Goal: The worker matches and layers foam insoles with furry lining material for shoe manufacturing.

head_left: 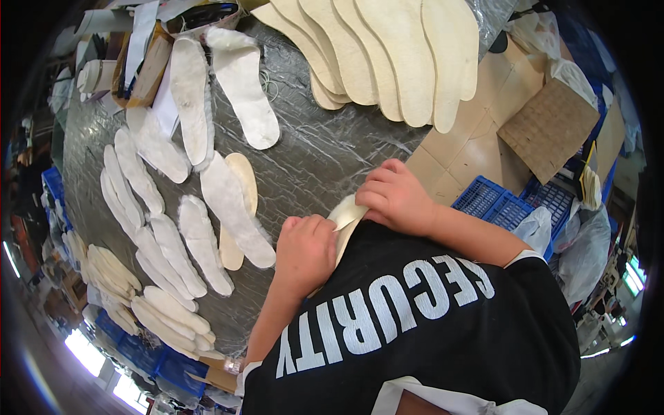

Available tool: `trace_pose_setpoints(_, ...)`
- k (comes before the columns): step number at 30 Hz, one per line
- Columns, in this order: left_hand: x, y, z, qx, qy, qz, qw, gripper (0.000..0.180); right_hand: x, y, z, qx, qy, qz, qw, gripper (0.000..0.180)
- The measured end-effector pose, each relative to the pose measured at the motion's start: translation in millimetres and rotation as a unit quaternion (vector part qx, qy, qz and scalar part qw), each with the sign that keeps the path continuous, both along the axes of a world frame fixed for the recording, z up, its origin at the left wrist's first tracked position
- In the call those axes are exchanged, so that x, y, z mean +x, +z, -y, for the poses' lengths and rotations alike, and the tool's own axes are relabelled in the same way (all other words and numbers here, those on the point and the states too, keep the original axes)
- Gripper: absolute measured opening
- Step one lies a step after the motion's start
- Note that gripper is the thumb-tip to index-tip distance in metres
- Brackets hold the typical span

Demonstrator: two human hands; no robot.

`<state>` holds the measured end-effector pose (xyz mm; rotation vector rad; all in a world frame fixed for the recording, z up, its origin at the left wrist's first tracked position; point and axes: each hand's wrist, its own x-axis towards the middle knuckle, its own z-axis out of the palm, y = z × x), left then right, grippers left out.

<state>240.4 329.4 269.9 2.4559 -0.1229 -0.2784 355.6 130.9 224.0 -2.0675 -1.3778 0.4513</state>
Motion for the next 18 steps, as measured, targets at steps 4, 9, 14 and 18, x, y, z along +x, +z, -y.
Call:
trace_pose_setpoints(4,-3,-1,6,-0.019,0.023,-0.007,1.0,0.009,-7,2,-3,0.128,0.024,0.083,0.988,0.012)
trace_pose_setpoints(9,-5,-3,0,0.002,0.088,-0.061,0.994,0.01,-14,-4,-2,0.169,0.033,0.049,0.984,0.004)
trace_pose_setpoints(14,-7,-6,-4,-0.031,0.18,-0.108,0.977,0.007,-13,-2,-1,0.109,0.088,0.009,0.99,0.009)
trace_pose_setpoints(18,-4,9,0,-0.025,0.085,-0.036,0.995,0.006,-9,-7,0,0.118,0.038,0.016,0.992,0.014)
